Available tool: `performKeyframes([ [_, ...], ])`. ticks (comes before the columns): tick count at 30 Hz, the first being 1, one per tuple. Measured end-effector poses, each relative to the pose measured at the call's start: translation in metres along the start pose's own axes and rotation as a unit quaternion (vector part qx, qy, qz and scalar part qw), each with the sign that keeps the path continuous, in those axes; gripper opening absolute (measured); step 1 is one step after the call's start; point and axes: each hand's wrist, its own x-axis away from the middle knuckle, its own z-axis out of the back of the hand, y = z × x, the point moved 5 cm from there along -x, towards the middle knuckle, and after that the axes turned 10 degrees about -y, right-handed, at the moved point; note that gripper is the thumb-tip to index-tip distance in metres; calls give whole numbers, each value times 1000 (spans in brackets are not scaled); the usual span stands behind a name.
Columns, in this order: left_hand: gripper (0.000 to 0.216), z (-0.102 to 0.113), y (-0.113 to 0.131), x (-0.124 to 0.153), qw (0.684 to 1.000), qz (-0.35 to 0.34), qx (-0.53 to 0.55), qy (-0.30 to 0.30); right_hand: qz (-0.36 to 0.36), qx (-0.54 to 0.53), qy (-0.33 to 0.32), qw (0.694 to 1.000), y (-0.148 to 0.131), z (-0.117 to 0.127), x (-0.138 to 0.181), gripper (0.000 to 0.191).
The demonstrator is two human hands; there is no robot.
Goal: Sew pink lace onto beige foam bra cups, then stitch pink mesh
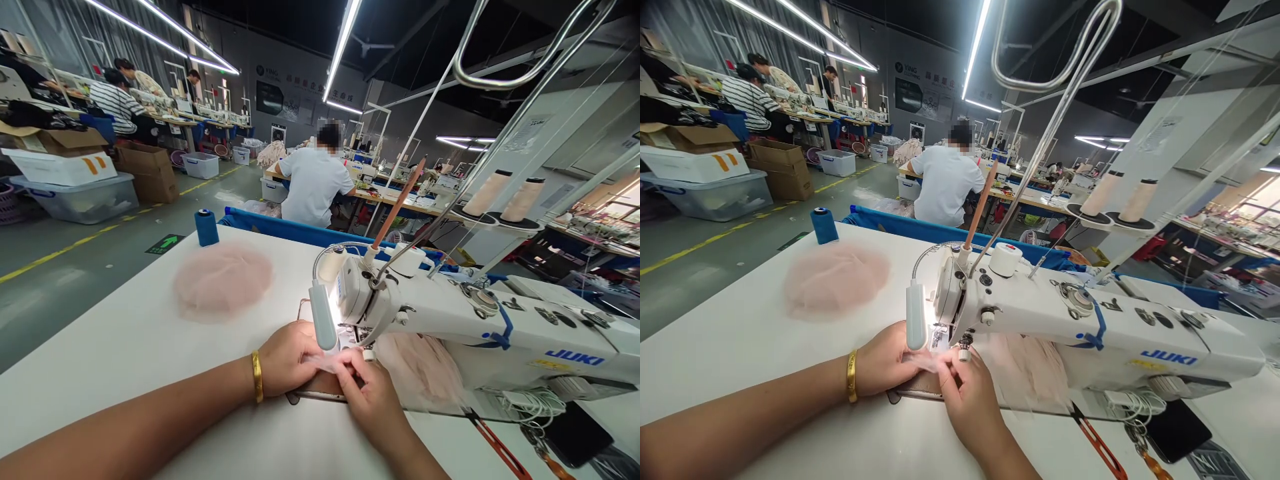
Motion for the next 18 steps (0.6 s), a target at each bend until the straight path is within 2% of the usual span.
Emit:
performKeyframes([
  [3, 18, -6, 9, 12, 994, -64, -90, -17, 103, 103, -63, 987, -10, -3, 4, 29],
  [5, 21, -11, 12, 20, 988, -79, -129, -14, 131, 145, -83, 977, -11, -3, 7, 29],
  [12, 22, -18, 8, 24, 981, -93, -172, -2, 131, 177, -96, 971, -7, -5, 7, 34],
  [18, 21, -16, -2, 17, 978, -86, -189, 8, 116, 175, -75, 975, -2, -7, 2, 36],
])
